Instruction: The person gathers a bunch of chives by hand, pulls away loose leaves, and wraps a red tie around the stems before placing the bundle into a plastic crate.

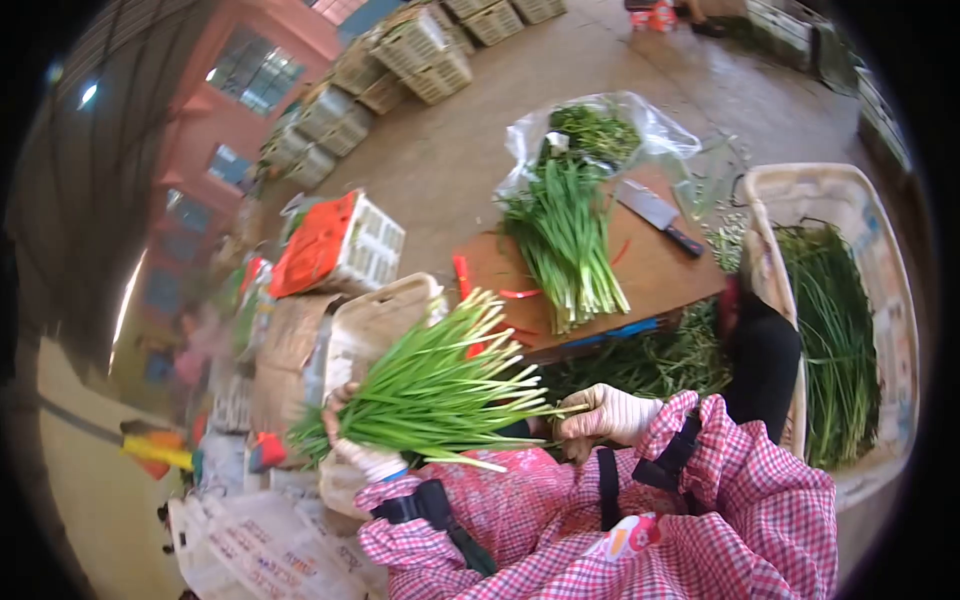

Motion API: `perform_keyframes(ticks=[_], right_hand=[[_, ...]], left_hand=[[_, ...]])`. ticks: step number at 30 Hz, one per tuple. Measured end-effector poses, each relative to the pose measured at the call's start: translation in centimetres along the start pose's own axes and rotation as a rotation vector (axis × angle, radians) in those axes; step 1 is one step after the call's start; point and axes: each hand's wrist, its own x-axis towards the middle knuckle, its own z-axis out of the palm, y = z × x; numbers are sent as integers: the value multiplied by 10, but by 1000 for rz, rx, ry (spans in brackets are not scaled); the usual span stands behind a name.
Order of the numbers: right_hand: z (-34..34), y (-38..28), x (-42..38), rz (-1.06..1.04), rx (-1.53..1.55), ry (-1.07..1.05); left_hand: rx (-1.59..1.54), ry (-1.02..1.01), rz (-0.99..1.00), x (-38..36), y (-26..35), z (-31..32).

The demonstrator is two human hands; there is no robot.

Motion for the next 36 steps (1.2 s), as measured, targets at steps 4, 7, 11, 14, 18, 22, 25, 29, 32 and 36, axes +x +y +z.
perform_keyframes(ticks=[4,7,11,14,18,22,25,29,32,36], right_hand=[[-31,2,-23,119,-339,165],[-46,-12,-41,288,-1294,149],[-64,-6,-50,570,-1863,-5],[-29,-39,-37,389,-1847,77],[5,-57,-8,-271,-1661,340],[26,-62,39,-476,-1326,581],[22,-48,74,-532,-1295,582],[33,-47,93,-575,-1389,546],[25,-37,105,-606,-1304,536],[24,-36,106,-785,-1313,506]], left_hand=[[4,-80,23,16,13,-28],[0,-92,16,16,17,-28],[18,-84,39,12,20,-29],[-19,-64,35,5,21,-16],[38,-20,80,-8,16,16],[211,178,28,-20,9,52],[257,185,23,-16,13,58],[-341,69,-121,-6,0,29],[-365,86,-132,-9,-3,26],[-400,81,-146,-11,-5,25]])
